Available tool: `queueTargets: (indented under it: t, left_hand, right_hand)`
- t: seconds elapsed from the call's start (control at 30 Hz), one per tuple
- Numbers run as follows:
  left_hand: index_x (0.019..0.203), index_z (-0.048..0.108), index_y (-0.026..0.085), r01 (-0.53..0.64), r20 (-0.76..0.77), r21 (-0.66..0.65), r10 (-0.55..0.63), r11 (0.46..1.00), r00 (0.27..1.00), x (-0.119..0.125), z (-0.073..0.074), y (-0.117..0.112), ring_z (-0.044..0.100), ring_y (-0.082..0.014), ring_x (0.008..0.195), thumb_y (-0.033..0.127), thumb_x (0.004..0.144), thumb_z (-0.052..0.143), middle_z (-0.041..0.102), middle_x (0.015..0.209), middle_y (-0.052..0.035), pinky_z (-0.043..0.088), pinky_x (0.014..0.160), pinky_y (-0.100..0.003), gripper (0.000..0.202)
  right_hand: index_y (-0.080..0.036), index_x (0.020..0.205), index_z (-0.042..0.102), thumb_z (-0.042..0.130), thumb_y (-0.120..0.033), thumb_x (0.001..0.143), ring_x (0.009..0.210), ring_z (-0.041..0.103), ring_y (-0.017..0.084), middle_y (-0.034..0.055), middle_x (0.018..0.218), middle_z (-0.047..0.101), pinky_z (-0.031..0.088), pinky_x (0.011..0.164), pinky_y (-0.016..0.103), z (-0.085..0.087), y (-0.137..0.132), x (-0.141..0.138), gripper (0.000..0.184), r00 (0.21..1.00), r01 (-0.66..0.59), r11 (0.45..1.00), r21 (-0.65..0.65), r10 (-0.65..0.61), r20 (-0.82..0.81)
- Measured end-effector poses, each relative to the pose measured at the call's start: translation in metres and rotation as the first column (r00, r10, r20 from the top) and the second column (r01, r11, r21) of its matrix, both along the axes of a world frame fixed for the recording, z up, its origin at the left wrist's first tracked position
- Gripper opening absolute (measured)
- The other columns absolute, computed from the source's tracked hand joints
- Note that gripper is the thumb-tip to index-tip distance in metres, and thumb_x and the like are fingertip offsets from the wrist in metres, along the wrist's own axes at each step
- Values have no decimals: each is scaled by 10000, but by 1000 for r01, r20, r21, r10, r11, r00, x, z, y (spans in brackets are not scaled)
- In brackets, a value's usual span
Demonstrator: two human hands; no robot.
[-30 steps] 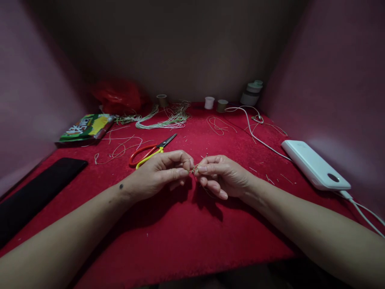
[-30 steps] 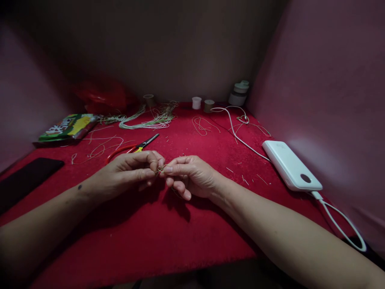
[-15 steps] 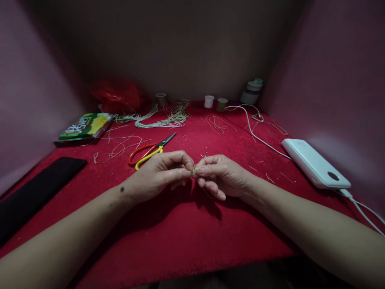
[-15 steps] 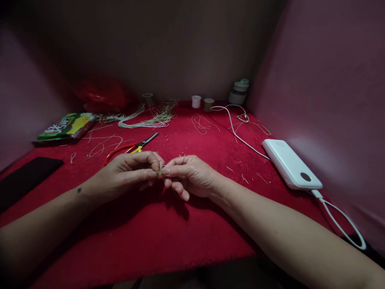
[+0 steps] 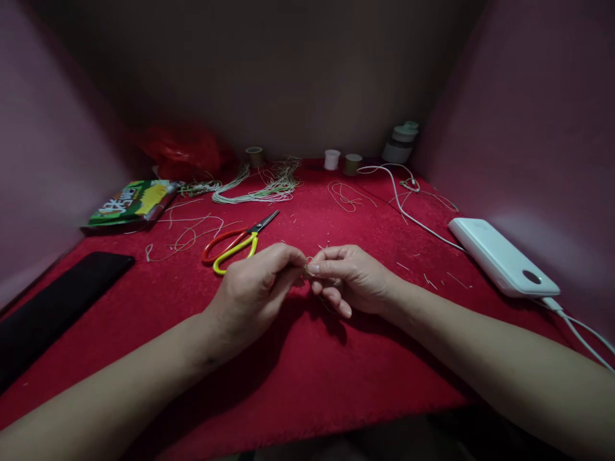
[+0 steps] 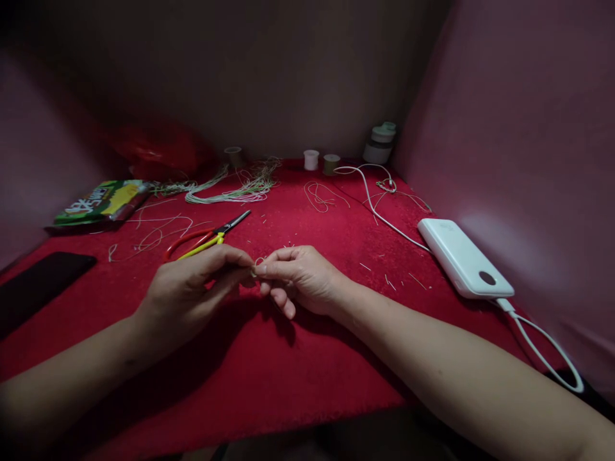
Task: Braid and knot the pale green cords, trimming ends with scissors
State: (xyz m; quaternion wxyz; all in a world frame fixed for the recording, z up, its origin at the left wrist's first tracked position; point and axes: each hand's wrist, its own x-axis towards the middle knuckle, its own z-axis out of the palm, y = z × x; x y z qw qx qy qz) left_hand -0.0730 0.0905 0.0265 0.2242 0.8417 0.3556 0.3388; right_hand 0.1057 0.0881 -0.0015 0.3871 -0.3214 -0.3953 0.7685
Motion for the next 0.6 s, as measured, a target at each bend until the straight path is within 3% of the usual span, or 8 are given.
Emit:
queueTargets:
  t: [0.07,0.13,0.27,0.5,0.6]
  left_hand:
    - [856,608,182,11,-53,123,-5,992,999,0,-1,-3,627,-143,666,131,842,514,675,749,-40,463,630,-242,108]
    - [903,595,179,16,-77,161,-3,987,997,0,-2,-5,637,-143,686,107,842,503,678,779,-46,466,634,-235,132]
    - [966,580,162,23,-93,182,-6,983,996,-1,-3,-6,648,-151,747,109,832,548,679,848,-70,479,684,-235,148]
    - [851,611,152,64,-29,124,-61,990,998,-1,-1,0,593,-126,712,108,877,524,636,772,-47,460,679,-239,101]
    - [824,626,146,55,-14,223,-53,973,999,-2,-2,3,558,-127,780,80,850,559,581,833,-51,454,692,-234,97]
  right_hand:
    - [-118,691,578,703,-270,720,307,484,63,-14,542,628,366,255,157,0,0,0,199,1000,9,1000,2,-9,-5]
    - [-117,681,579,700,-265,719,307,489,67,-13,541,626,370,251,161,0,0,-1,196,1000,19,1000,1,-19,-6]
    - [-117,680,582,714,-268,707,312,494,72,-9,548,628,381,251,167,-1,0,-1,203,999,34,999,-2,-34,-17]
    - [-111,684,584,719,-274,711,302,491,68,-14,545,621,377,262,163,-2,2,-1,213,998,50,999,7,-50,-28]
    - [-112,672,575,712,-262,712,291,482,59,-21,542,619,366,267,154,-1,4,1,207,994,85,996,18,-84,-63]
